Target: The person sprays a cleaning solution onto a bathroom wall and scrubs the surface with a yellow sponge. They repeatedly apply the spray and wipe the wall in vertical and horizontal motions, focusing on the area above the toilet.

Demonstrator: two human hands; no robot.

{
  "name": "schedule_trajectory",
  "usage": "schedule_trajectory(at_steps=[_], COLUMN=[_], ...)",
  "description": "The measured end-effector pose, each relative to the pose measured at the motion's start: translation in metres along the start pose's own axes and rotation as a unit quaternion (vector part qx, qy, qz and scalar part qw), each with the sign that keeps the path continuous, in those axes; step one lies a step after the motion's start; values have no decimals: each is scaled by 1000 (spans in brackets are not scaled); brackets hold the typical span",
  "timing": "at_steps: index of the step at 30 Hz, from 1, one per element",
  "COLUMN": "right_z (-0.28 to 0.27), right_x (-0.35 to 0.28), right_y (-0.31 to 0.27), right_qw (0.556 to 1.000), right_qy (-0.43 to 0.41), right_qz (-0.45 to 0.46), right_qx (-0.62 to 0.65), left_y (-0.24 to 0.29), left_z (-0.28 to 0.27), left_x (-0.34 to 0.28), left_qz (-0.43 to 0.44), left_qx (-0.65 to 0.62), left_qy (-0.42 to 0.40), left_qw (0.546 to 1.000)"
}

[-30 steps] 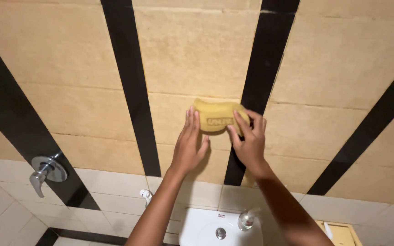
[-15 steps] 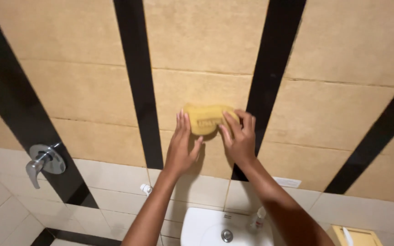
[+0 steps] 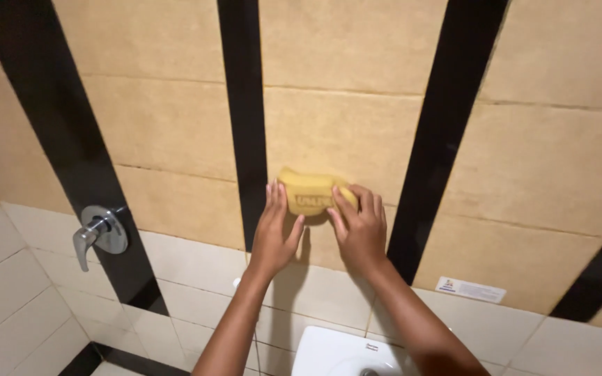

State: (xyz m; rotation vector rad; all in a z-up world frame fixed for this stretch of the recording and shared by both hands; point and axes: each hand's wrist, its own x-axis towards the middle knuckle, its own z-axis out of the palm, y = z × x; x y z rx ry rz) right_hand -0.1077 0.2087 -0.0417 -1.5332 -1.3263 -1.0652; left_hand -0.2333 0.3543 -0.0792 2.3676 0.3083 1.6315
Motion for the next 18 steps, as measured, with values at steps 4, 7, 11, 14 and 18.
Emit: schedule_trajectory(at_steps=[4,7,11,14,18], right_z=[22,38,47,53,64], right_x=[-39,-63,-72,-77,-84], right_y=[-1,3,3,3,13], right_qw=[1000,999,999,999,999], right_qy=[-22,-35,-23,-7,12], right_qz=[-12,-25,-34,-33,-38], right_qx=[8,8,4,2,-27], left_y=[-25,-33,-43,-47,-52], left_z=[9,11,15,19,26], left_x=[-47,-67,-81,-86,-84], left_qz=[-29,-64,-53,-41,-15], left_qx=[24,41,61,53,53], left_qy=[-5,-26,-22,-9,14], left_qw=[999,997,997,998,998])
